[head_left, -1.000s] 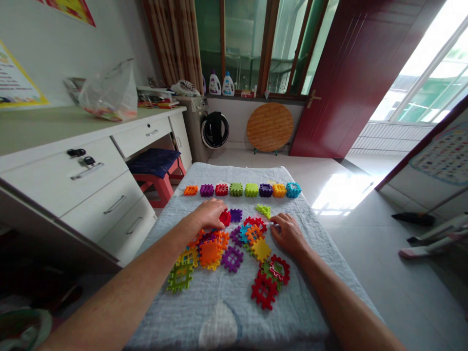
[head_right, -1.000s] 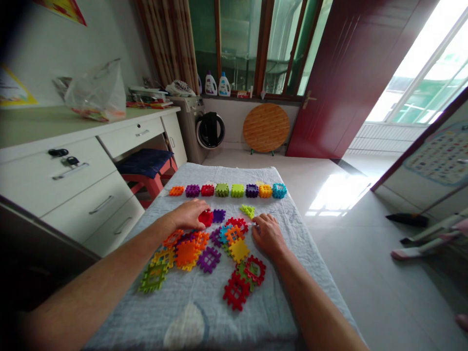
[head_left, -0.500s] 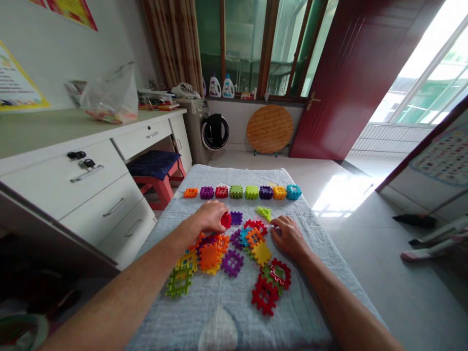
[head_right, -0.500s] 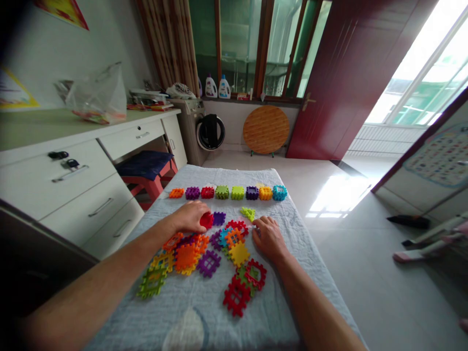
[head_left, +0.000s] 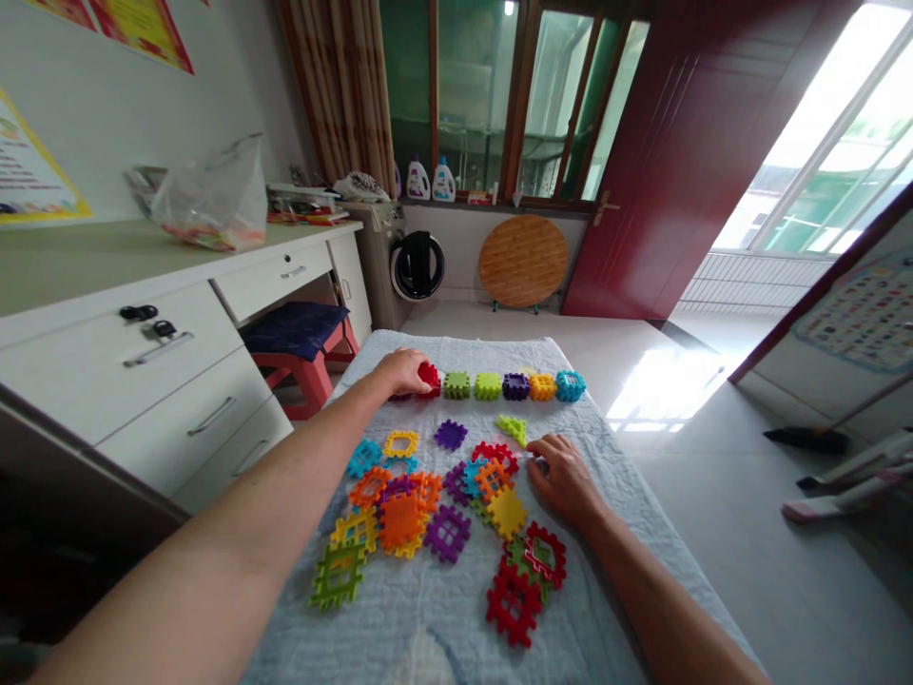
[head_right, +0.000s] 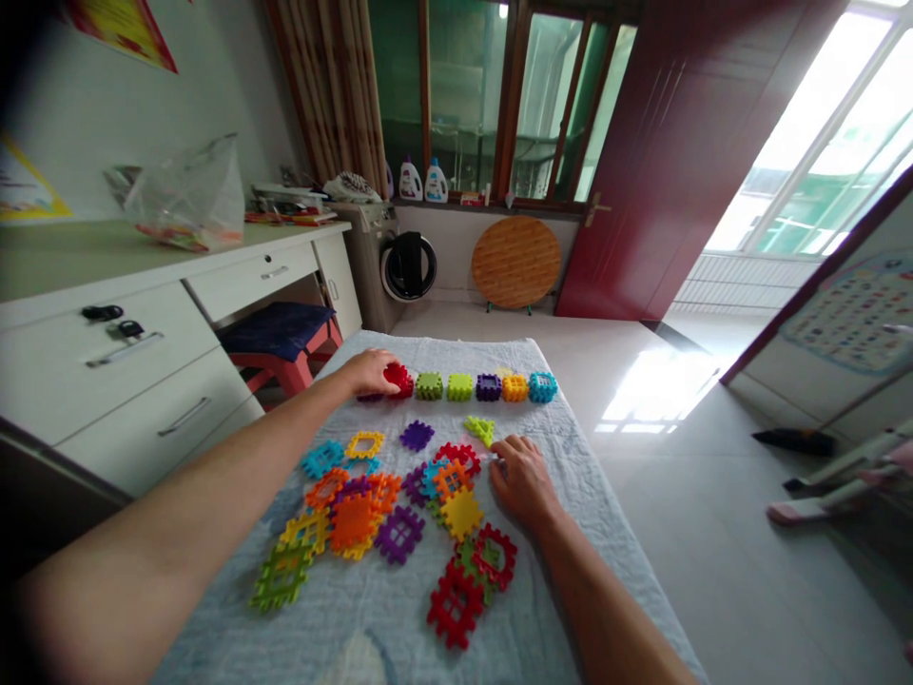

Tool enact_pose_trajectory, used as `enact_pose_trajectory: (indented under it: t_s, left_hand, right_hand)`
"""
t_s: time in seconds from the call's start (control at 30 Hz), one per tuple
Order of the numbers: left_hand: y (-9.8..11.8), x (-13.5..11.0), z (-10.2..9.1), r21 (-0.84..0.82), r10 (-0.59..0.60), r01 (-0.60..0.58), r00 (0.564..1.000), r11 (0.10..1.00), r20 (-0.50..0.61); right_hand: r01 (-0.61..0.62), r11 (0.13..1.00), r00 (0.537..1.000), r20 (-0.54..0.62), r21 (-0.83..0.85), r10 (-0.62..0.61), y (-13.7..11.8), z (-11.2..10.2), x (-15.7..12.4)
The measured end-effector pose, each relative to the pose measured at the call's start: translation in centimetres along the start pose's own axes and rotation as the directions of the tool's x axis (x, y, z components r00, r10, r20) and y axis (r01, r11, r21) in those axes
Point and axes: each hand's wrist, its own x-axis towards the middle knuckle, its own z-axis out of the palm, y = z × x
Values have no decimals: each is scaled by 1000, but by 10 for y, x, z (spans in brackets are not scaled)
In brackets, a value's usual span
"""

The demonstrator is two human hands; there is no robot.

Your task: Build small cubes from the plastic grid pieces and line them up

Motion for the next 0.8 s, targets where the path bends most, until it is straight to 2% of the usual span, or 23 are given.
enact_pose_trajectory:
  t_s: [0.27, 0.8]
  left_hand:
    - [-7, 20, 19, -8, 22, -22, 997, 1000, 67]
    - [-10, 27, 25, -17, 70, -68, 989, 998, 129]
  right_hand:
    - [-22, 1000, 1000, -10, -4, 22, 0, -1, 0]
    - [-23, 1000, 1000, -15, -9, 23, 1, -1, 0]
